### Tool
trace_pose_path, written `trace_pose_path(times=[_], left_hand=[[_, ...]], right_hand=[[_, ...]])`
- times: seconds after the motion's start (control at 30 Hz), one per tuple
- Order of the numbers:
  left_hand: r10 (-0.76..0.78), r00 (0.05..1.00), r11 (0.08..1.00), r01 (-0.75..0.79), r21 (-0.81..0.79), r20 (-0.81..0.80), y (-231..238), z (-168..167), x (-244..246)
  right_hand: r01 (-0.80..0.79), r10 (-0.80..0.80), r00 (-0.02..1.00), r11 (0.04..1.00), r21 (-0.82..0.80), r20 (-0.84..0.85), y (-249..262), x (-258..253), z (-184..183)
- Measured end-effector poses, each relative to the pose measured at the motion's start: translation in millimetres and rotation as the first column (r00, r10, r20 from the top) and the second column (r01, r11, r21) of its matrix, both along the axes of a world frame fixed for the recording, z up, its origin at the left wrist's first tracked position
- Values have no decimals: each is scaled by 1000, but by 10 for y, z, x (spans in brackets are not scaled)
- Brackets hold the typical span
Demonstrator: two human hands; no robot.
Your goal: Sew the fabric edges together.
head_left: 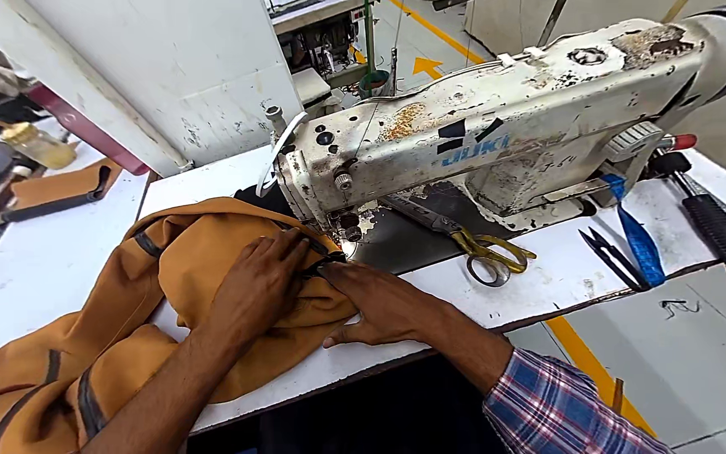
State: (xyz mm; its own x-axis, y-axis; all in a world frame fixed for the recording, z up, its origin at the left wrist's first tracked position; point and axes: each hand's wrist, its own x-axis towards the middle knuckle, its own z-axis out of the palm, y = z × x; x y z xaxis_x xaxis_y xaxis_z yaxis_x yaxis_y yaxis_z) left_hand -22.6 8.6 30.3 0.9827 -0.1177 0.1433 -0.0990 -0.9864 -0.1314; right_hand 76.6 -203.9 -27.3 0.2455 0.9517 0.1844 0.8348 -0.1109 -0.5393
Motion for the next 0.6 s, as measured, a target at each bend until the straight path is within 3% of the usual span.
trace_pose_path(times=[0.17, 0.3, 0.4, 0.5, 0.6], left_hand=[[-57, 998, 997, 55, 53, 27, 56, 107, 3], [-85, 996, 994, 82, 77, 28, -414, 108, 20], [-45, 999, 998, 45, -34, 14, -638, -79, 40], [70, 994, 969, -89, -229, -88, -554, -83, 87], [97, 983, 941, -141, -306, -155, -398, -32, 86]], right_hand=[[-1, 0, 1000, 1000, -11, -28, 61, 4, 16], [-9, 12, 999, 998, -63, 47, 199, -57, -94], [-37, 53, 983, 995, -95, 176, 211, -98, -112], [-64, 85, 987, 986, -156, 134, 58, -16, -7], [-114, 126, 989, 983, -143, 79, -3, 52, -27]])
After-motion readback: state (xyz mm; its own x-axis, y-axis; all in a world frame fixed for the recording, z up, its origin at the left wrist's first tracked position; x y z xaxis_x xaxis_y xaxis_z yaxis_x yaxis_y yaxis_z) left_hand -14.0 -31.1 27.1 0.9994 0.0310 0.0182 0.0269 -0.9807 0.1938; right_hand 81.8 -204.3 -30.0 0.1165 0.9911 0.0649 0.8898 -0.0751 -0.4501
